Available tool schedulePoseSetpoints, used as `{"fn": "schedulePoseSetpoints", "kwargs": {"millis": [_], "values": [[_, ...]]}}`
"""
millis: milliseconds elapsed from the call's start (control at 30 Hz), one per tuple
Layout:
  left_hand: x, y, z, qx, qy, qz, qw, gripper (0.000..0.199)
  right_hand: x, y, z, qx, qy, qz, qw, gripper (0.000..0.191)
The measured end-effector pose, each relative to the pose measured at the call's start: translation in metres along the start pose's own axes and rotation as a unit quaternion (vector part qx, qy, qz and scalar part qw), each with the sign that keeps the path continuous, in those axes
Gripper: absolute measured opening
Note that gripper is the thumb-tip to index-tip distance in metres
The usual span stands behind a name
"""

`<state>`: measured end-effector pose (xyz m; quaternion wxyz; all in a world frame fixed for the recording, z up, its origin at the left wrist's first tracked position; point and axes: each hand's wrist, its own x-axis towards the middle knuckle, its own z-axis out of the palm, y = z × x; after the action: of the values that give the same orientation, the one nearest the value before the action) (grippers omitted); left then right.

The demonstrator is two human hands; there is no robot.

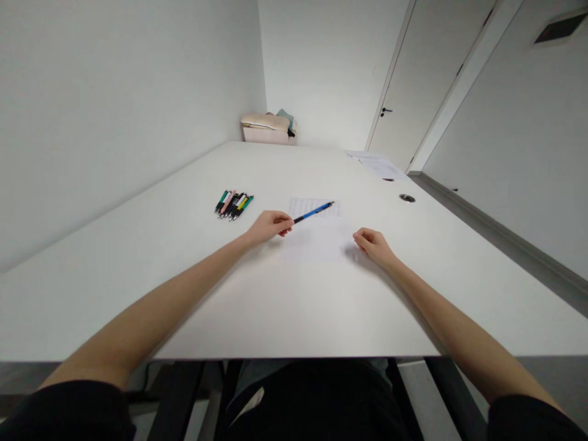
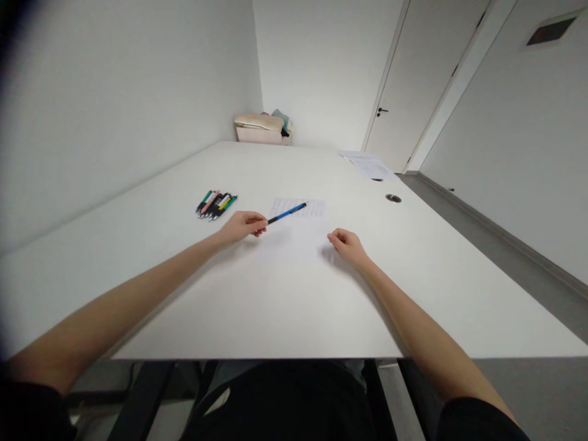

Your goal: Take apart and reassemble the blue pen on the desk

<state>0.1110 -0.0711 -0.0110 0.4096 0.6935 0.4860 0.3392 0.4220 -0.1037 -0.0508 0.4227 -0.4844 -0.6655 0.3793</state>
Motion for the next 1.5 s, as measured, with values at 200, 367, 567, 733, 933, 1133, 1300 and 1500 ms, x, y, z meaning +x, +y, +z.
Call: {"fn": "schedulePoseSetpoints", "kwargs": {"millis": [200,367,567,733,933,1133,1300,1500], "values": [[-0.029,-0.004,0.050,0.040,-0.020,0.080,0.996,0.026,-0.006,-0.010,0.008,0.079,0.007,0.012,0.997,0.053],[-0.036,-0.010,0.050,0.049,0.067,0.099,0.992,0.027,-0.010,-0.014,0.015,0.071,-0.015,0.021,0.997,0.042],[-0.038,-0.011,0.043,0.002,0.106,0.102,0.989,0.031,-0.010,-0.010,0.020,0.056,-0.020,0.005,0.998,0.035],[-0.037,-0.017,0.044,0.003,0.102,0.119,0.988,0.028,-0.008,-0.005,0.019,0.030,-0.003,-0.013,0.999,0.032],[-0.039,-0.014,0.045,0.023,0.107,0.138,0.984,0.025,-0.009,-0.006,0.016,-0.015,0.005,-0.018,1.000,0.033],[-0.041,-0.013,0.048,0.075,0.097,0.172,0.977,0.019,-0.009,-0.012,0.016,-0.040,0.022,0.003,0.999,0.039],[-0.043,-0.006,0.051,0.058,0.122,0.168,0.976,0.018,-0.009,-0.018,0.014,-0.158,0.058,-0.047,0.985,0.033],[-0.044,-0.002,0.053,0.011,0.135,0.144,0.980,0.022,-0.008,-0.037,0.021,-0.383,0.028,-0.239,0.892,0.040]]}}
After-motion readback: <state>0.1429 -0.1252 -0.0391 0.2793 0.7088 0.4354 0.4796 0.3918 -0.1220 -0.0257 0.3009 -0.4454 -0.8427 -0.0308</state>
